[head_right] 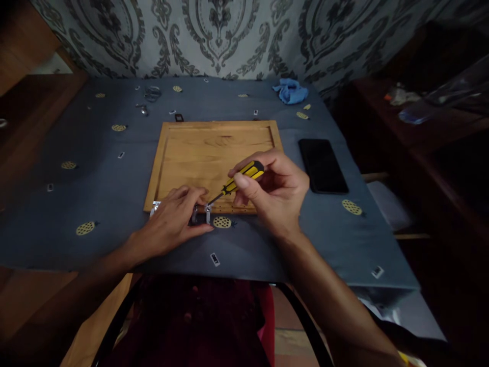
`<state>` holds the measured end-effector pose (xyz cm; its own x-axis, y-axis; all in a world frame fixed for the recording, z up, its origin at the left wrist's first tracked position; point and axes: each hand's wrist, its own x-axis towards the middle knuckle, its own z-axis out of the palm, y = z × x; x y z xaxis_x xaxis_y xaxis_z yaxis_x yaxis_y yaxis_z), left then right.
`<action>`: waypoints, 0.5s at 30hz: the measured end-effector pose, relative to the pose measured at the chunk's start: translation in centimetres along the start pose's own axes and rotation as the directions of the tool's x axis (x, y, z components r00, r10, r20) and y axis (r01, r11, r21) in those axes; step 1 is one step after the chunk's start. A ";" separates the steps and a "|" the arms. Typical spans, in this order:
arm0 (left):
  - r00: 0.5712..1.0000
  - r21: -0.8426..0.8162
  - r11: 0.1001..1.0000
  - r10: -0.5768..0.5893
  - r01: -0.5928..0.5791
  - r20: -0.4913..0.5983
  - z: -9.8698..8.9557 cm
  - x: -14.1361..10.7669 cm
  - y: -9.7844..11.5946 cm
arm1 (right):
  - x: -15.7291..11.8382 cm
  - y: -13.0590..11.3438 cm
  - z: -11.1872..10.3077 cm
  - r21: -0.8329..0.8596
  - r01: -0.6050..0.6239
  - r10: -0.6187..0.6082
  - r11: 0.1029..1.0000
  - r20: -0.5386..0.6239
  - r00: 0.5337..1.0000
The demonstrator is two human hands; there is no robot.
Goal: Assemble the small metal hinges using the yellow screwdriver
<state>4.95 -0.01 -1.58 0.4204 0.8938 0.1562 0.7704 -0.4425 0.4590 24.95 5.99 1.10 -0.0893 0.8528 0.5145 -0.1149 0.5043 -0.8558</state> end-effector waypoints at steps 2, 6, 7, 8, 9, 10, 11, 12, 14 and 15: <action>1.000 -0.004 1.000 0.001 -0.001 -0.002 0.0 0.0 0.0 | 0.0 0.0 0.0 -0.002 -0.006 0.006 1.000 -0.031 1.000; 1.000 0.013 1.000 -0.003 0.003 -0.012 -0.1 0.1 0.0 | 0.0 -0.1 0.2 0.008 -0.043 0.043 0.999 0.012 0.999; 1.000 0.014 1.000 -0.002 0.002 -0.012 -0.1 0.1 0.1 | 0.0 -0.1 0.2 0.017 -0.050 0.049 0.999 0.030 0.998; 1.000 0.014 1.000 -0.002 0.002 -0.011 -0.1 0.1 0.1 | 0.0 -0.1 0.3 0.028 -0.053 0.052 0.998 0.046 0.998; 1.000 0.012 1.000 -0.002 0.002 -0.009 -0.1 0.1 0.1 | 0.0 -0.1 0.3 0.039 -0.056 0.054 0.998 0.056 0.997; 1.000 0.011 1.000 -0.005 0.005 -0.007 -0.1 0.1 0.1 | -0.1 -0.2 0.4 0.046 -0.062 0.059 0.997 0.064 0.996; 1.000 0.012 1.000 -0.008 0.008 -0.005 -0.1 0.1 0.1 | -0.1 -0.2 0.4 0.052 -0.069 0.065 0.996 0.069 0.995; 1.000 0.014 1.000 -0.009 0.009 -0.004 -0.1 0.1 0.1 | -0.1 -0.2 0.4 0.060 -0.070 0.066 0.996 0.073 0.995; 1.000 0.022 1.000 0.000 0.000 0.000 -0.1 0.1 0.1 | -0.1 -0.4 0.4 0.072 -0.079 0.072 0.994 0.090 0.993; 1.000 0.028 1.000 0.008 -0.008 0.002 -0.1 0.1 0.1 | -0.1 -0.5 0.3 0.078 -0.083 0.075 0.994 0.100 0.992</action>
<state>5.03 0.01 -1.38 0.4277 0.8899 0.1584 0.7799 -0.4519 0.4331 24.68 5.63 1.49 -0.1965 0.8703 0.4516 -0.1835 0.4198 -0.8888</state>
